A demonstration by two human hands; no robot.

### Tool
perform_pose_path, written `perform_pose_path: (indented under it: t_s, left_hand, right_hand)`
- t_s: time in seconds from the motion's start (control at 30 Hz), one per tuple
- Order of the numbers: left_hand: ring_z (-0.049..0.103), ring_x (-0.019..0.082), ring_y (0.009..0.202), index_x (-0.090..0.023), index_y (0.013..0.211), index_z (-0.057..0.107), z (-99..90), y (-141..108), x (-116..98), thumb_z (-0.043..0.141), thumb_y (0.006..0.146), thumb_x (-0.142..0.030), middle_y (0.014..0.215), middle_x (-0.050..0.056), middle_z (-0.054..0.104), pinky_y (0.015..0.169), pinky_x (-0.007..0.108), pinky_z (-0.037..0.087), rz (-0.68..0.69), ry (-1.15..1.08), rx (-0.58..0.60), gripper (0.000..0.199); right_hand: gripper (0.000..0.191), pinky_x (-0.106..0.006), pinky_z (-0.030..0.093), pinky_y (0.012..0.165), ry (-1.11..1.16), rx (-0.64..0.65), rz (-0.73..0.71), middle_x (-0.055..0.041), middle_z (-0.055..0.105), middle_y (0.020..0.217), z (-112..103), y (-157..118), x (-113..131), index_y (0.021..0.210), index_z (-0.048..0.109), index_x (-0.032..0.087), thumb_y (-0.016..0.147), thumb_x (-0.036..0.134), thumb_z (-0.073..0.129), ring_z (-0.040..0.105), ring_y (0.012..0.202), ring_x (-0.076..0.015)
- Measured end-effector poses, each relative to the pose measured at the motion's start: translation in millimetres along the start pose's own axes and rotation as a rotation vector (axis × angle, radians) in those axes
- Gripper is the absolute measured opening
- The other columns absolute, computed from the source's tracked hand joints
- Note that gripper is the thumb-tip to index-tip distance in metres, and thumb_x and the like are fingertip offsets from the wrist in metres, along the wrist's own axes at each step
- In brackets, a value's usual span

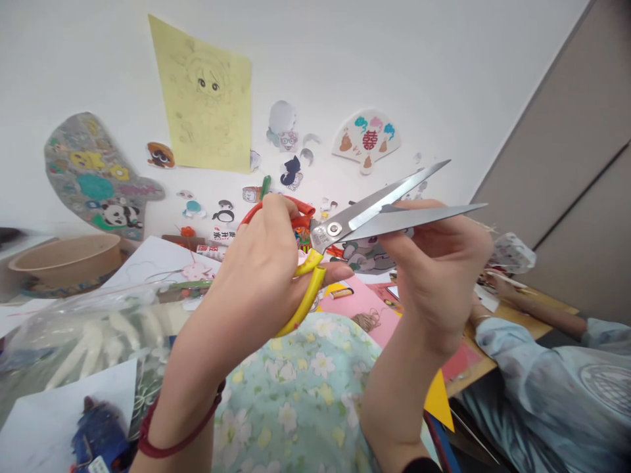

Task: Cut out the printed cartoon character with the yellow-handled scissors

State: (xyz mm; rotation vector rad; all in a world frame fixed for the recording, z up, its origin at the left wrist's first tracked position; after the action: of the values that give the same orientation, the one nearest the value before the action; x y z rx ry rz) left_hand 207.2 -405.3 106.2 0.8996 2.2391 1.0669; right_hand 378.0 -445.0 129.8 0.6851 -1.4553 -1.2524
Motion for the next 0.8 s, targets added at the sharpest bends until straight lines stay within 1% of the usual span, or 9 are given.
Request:
perform_pose_path:
  t_s: [0.1,0.2,0.4,0.57,0.6,0.8]
  left_hand:
    - [0.064,0.024,0.091,-0.022,0.114,0.037,0.3,0.5,0.9,0.059,0.09,-0.052,0.099,0.007,0.059,0.069,0.034,0.048,-0.007,-0.024,0.001,0.044]
    - [0.064,0.025,0.091,-0.021,0.113,0.038,-0.1,1.9,2.4,0.06,0.09,-0.053,0.099,0.007,0.059,0.069,0.036,0.048,-0.029,-0.057,0.011,0.045]
    - [0.062,0.026,0.086,-0.018,0.112,0.041,-1.7,1.2,-1.2,0.053,0.093,-0.058,0.097,0.009,0.058,0.068,0.039,0.047,-0.002,-0.046,0.015,0.046]
    - [0.062,0.025,0.083,-0.02,0.11,0.041,-1.1,-0.9,0.5,0.055,0.092,-0.059,0.096,0.008,0.058,0.065,0.037,0.046,-0.005,-0.023,0.006,0.045]
    - [0.063,0.026,0.083,-0.02,0.11,0.041,-1.8,-0.9,0.8,0.056,0.091,-0.059,0.096,0.008,0.058,0.064,0.037,0.046,-0.006,-0.02,-0.003,0.046]
    - [0.067,0.031,0.093,-0.02,0.11,0.04,0.0,-0.9,0.7,0.059,0.091,-0.055,0.097,0.008,0.06,0.066,0.038,0.05,-0.016,-0.019,0.031,0.044]
  right_hand:
    - [0.024,-0.028,0.06,0.066,0.013,0.008,-0.024,0.0051,0.075,0.077,0.3,0.3,1.1,0.086,0.08,0.031,0.078,0.009,0.076,0.07,0.072,-0.0134]
    - [0.025,-0.027,0.059,0.064,0.015,0.01,-0.061,0.0058,0.075,0.077,0.6,0.7,2.4,0.087,0.08,0.031,0.078,0.008,0.075,0.069,0.07,-0.0123]
    - [0.032,-0.025,0.059,0.062,-0.014,0.002,-0.157,0.0062,0.076,0.077,-1.6,-0.5,9.8,0.088,0.081,0.029,0.076,0.0,0.075,0.069,0.07,-0.0113]
    - [0.037,-0.026,0.06,0.063,0.003,0.011,-0.141,0.0065,0.078,0.082,-2.9,-1.5,9.9,0.092,0.081,0.031,0.076,-0.001,0.074,0.07,0.073,-0.0116]
    - [0.037,-0.026,0.06,0.063,0.003,0.015,-0.139,0.0065,0.078,0.082,-2.8,-1.6,10.0,0.093,0.081,0.031,0.076,-0.001,0.074,0.07,0.073,-0.0117]
    - [0.034,-0.027,0.057,0.06,-0.031,0.044,-0.158,0.0058,0.076,0.08,-2.0,-1.9,12.8,0.091,0.08,0.032,0.078,0.001,0.074,0.069,0.071,-0.0117]
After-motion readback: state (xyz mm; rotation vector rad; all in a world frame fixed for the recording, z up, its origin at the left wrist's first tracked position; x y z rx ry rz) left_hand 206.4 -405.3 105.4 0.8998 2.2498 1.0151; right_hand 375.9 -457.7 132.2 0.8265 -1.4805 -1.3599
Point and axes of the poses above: each hand's wrist, its own y-axis towards the middle knuckle, its own z-axis out of the palm, x = y × z, the point moved 9 cm from there along y, towards the middle knuckle
